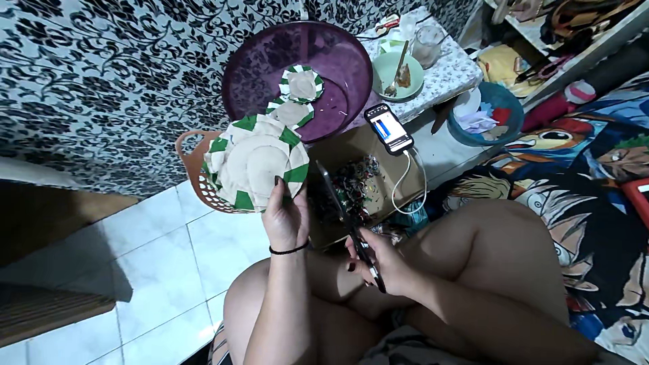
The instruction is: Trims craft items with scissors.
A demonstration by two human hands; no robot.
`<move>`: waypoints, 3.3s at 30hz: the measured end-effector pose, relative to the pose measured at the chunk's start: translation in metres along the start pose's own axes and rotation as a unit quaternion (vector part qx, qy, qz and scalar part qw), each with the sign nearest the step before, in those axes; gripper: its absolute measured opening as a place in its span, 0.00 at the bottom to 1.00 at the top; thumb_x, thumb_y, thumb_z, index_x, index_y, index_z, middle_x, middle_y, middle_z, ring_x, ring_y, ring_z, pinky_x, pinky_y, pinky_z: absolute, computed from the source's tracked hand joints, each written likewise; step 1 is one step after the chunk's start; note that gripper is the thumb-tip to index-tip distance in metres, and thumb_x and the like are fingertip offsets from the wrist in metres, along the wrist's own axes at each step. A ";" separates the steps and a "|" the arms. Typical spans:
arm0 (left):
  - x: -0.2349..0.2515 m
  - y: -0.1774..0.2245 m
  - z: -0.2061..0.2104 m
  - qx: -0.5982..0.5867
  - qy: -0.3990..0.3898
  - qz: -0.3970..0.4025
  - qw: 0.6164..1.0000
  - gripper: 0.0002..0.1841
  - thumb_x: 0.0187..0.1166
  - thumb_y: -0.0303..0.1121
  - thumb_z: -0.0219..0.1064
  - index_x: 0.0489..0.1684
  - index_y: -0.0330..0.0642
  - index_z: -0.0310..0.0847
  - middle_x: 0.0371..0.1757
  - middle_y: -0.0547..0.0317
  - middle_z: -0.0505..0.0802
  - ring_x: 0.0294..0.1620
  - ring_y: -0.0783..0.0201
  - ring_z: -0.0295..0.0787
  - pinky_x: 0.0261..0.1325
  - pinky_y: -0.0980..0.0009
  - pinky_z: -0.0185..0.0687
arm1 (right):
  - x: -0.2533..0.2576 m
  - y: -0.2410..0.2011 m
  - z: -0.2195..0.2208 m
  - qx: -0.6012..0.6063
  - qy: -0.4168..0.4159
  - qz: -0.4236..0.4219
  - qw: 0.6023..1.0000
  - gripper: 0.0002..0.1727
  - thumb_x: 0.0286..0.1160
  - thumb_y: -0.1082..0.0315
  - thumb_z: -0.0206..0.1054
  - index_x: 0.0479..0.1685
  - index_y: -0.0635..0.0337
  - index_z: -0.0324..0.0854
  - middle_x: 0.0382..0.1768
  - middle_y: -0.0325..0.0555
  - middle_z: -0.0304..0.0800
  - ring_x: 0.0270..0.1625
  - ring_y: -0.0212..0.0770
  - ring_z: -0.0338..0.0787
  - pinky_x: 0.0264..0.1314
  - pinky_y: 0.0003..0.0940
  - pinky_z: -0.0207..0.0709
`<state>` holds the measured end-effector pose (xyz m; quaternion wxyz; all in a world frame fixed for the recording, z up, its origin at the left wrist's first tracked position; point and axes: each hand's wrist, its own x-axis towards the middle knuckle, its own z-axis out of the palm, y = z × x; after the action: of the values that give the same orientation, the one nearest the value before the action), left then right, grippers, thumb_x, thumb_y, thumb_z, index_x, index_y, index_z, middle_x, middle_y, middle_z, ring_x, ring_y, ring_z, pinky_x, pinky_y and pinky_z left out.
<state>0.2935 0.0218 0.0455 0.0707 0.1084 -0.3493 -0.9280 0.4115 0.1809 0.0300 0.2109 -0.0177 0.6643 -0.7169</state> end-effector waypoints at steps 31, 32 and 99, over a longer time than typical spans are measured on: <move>-0.043 -0.042 0.019 0.032 -0.010 0.066 0.997 0.11 0.92 0.27 0.45 0.60 0.44 0.71 0.54 0.55 0.90 0.58 0.54 0.91 0.67 0.49 0.87 | 0.002 -0.007 -0.003 0.069 0.052 -0.012 0.996 0.20 0.77 0.55 0.70 0.52 0.63 0.76 0.30 0.35 0.77 0.18 0.24 0.76 0.20 0.21 0.78; -0.042 -0.042 0.019 0.033 -0.008 0.063 0.997 0.11 0.92 0.27 0.45 0.60 0.44 0.72 0.54 0.55 0.90 0.58 0.54 0.91 0.67 0.49 0.87 | 0.001 -0.007 -0.003 0.073 0.055 -0.010 0.996 0.19 0.77 0.56 0.70 0.52 0.63 0.76 0.29 0.35 0.77 0.18 0.24 0.76 0.20 0.21 0.77; -0.014 -0.005 -0.002 0.113 -0.042 0.060 0.991 0.15 0.81 0.24 0.45 0.52 0.44 0.79 0.44 0.58 0.94 0.49 0.65 0.93 0.54 0.62 0.90 | 0.007 -0.006 -0.015 0.047 0.036 -0.043 0.997 0.27 0.75 0.49 0.71 0.57 0.64 0.75 0.38 0.36 0.79 0.24 0.23 0.78 0.27 0.20 0.80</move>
<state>0.3076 0.0266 0.0428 0.0987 0.0559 -0.4600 -0.8806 0.3991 0.1933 0.0328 0.1564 -0.0102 0.6357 -0.7559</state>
